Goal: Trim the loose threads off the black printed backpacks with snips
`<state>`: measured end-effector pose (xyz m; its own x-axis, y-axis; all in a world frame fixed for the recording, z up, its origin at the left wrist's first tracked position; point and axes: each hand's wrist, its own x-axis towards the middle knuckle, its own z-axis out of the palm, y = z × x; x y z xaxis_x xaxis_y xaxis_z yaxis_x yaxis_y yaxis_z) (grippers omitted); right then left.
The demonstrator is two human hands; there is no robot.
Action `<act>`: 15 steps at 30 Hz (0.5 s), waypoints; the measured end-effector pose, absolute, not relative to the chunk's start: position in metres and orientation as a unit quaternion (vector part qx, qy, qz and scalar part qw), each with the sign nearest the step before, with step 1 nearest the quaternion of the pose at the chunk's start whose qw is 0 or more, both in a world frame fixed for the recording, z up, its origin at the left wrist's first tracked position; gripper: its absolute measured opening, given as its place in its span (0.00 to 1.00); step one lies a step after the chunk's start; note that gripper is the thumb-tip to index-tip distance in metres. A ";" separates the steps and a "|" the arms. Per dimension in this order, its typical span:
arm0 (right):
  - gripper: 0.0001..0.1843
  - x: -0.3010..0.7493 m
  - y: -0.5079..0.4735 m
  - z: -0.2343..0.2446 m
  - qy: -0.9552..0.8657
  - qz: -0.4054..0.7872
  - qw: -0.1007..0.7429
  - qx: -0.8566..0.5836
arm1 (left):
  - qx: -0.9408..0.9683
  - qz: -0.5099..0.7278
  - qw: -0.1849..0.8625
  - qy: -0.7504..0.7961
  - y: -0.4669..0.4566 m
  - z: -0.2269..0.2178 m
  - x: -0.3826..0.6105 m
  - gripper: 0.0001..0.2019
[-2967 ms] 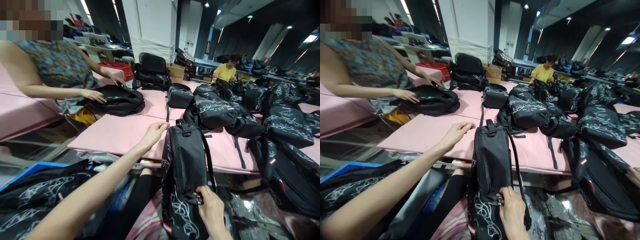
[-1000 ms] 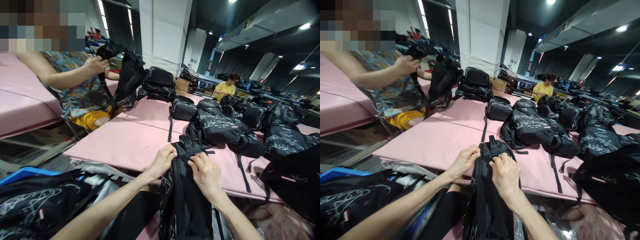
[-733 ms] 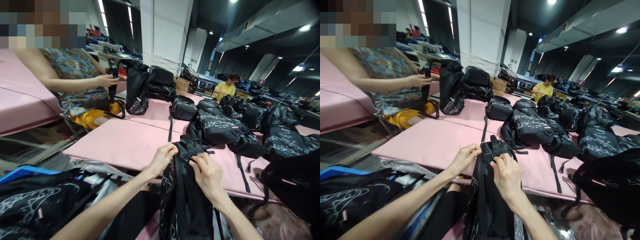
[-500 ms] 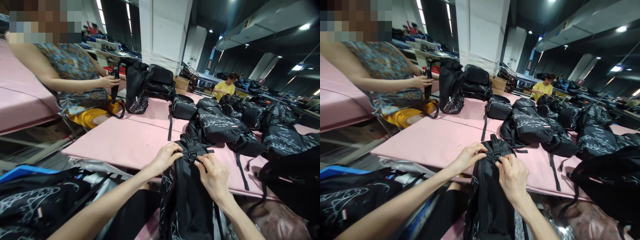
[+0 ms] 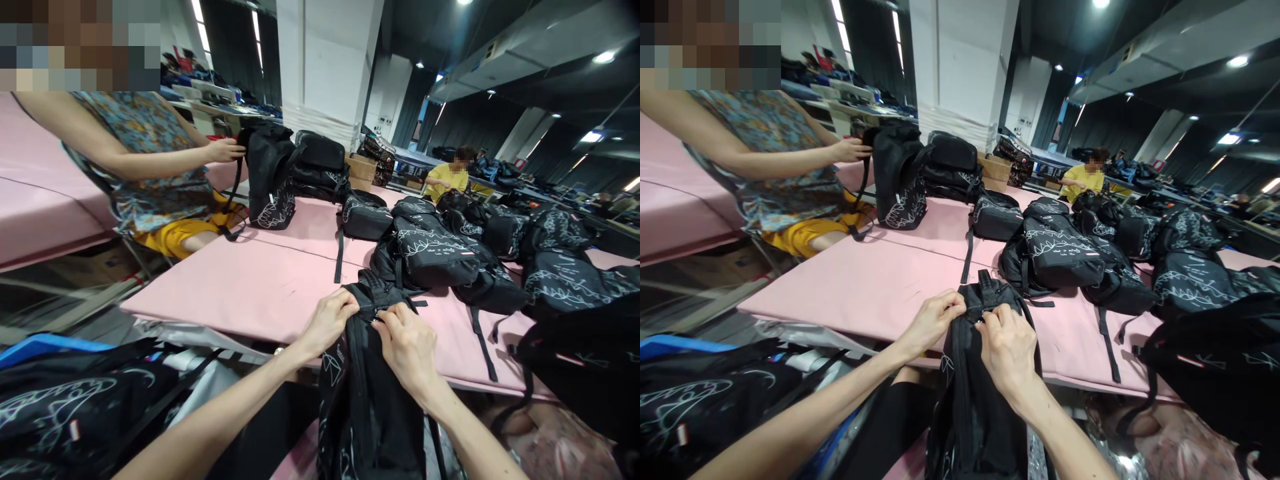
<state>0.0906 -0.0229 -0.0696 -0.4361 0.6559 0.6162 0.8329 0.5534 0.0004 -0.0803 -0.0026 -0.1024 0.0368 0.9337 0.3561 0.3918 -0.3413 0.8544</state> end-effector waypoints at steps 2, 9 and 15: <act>0.06 0.088 -0.022 -0.069 -0.836 -0.154 0.275 -0.449 | 0.663 0.482 0.281 0.499 -0.003 -0.103 -0.078 0.09; 0.09 0.098 -0.021 -0.068 -0.826 -0.065 0.320 -0.460 | 0.682 0.432 0.275 0.522 0.006 -0.099 -0.100 0.12; 0.12 0.140 -0.020 -0.077 -0.743 0.169 0.404 -0.507 | 0.655 0.389 0.127 0.636 0.026 -0.070 -0.134 0.14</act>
<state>0.1405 -0.0196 -0.0774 -0.1603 0.8893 0.4282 0.6155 0.4292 -0.6610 -0.1343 0.0256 -0.0696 -0.1105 0.9313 0.3470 0.7335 -0.1592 0.6608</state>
